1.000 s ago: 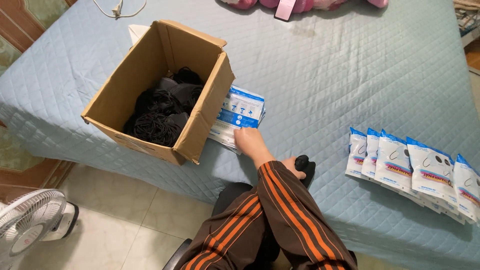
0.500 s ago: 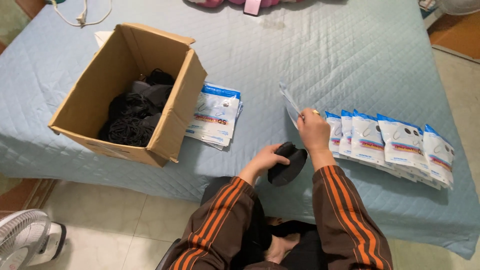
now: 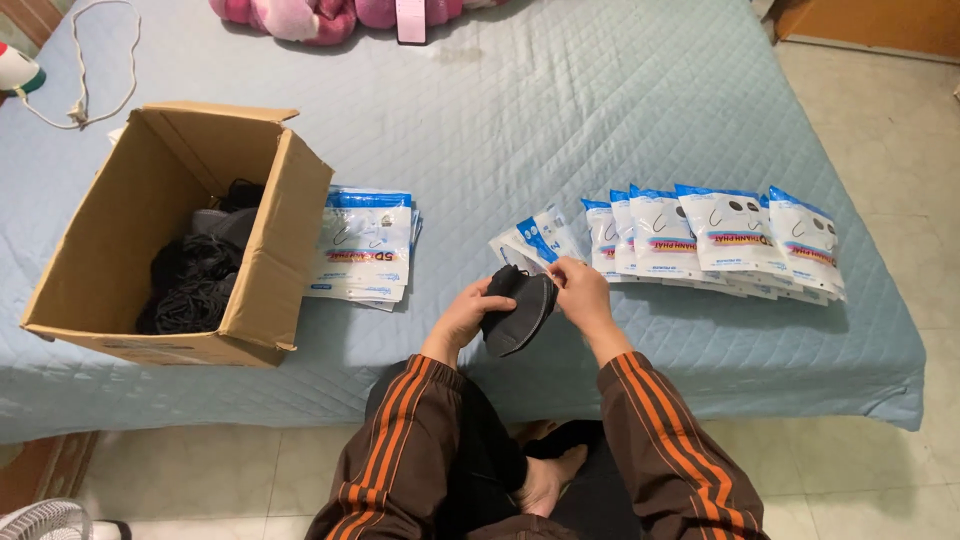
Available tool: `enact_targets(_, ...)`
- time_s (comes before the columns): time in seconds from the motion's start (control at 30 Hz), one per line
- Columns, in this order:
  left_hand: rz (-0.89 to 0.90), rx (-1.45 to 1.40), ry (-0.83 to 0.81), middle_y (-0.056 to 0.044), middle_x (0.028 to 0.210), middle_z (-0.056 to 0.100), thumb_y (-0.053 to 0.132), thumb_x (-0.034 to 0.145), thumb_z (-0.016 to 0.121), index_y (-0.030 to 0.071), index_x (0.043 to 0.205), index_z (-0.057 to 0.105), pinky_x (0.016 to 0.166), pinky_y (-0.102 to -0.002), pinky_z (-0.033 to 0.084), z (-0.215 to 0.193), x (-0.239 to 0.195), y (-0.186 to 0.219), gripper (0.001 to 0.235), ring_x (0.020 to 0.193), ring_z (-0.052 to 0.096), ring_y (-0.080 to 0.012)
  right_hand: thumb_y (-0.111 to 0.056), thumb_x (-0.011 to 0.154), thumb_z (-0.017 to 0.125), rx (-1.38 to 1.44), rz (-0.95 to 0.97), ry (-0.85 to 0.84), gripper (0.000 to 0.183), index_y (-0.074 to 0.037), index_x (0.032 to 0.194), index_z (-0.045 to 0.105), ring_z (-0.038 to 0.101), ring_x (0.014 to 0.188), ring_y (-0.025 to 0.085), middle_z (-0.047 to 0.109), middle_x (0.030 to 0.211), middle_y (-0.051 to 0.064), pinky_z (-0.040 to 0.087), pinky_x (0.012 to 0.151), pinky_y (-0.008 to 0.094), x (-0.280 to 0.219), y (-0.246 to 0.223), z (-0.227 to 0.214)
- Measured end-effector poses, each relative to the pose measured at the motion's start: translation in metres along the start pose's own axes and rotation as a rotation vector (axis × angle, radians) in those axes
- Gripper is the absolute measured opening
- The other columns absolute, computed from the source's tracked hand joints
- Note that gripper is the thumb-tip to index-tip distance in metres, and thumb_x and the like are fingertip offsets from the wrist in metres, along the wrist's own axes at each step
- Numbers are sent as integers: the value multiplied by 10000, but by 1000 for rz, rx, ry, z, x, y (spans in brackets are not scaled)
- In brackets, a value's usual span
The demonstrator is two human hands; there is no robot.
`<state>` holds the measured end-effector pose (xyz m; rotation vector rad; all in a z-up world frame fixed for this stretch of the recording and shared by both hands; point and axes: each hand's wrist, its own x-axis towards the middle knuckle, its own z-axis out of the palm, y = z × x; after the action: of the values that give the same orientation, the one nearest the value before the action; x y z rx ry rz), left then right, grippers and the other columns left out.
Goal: The person is taking individual black face masks from a cardboard box, unfolding them, and preparing them to be placed into individual plastic packaging sleeves.
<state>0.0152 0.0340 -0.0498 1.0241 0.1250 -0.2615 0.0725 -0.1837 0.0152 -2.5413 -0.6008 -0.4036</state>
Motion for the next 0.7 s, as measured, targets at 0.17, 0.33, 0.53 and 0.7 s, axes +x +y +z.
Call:
enact_targets(0.17, -2, 142, 70, -217, 1431, 598, 72, 792, 840, 92, 1437, 618, 1062, -528, 487, 20, -16, 19, 683, 1318, 541, -442, -331, 885, 736, 116, 82, -5, 115, -223, 881, 699, 695, 750, 260, 672, 681, 13, 560, 719, 407, -6, 1, -13)
enact_targets(0.33, -3, 302, 119, -231, 1479, 552, 115, 842, 814, 122, 1536, 506, 1091, -539, 466, 31, -25, 31, 759, 1369, 500, -450, -329, 862, 754, 92, 61, 20, 131, -218, 848, 688, 691, 745, 246, 670, 649, -12, 561, 763, 393, -9, 1, -9)
enact_targets(0.53, 51, 253, 203, -272, 1488, 531, 182, 893, 785, 60, 1544, 477, 1105, -529, 454, 44, -30, 36, 731, 1377, 490, -465, -250, 853, 693, -80, -153, 80, 86, -205, 821, 628, 713, 731, 264, 649, 594, 9, 418, 1106, 517, -10, -14, -6)
enact_targets(0.7, 61, 483, 160, -222, 1450, 583, 246, 933, 770, 112, 1526, 518, 1080, -512, 488, 46, -25, 25, 658, 1346, 537, -420, -316, 858, 694, 121, -76, 127, 129, -212, 818, 629, 687, 816, 278, 634, 695, 30, 513, 946, 452, -12, -10, 5)
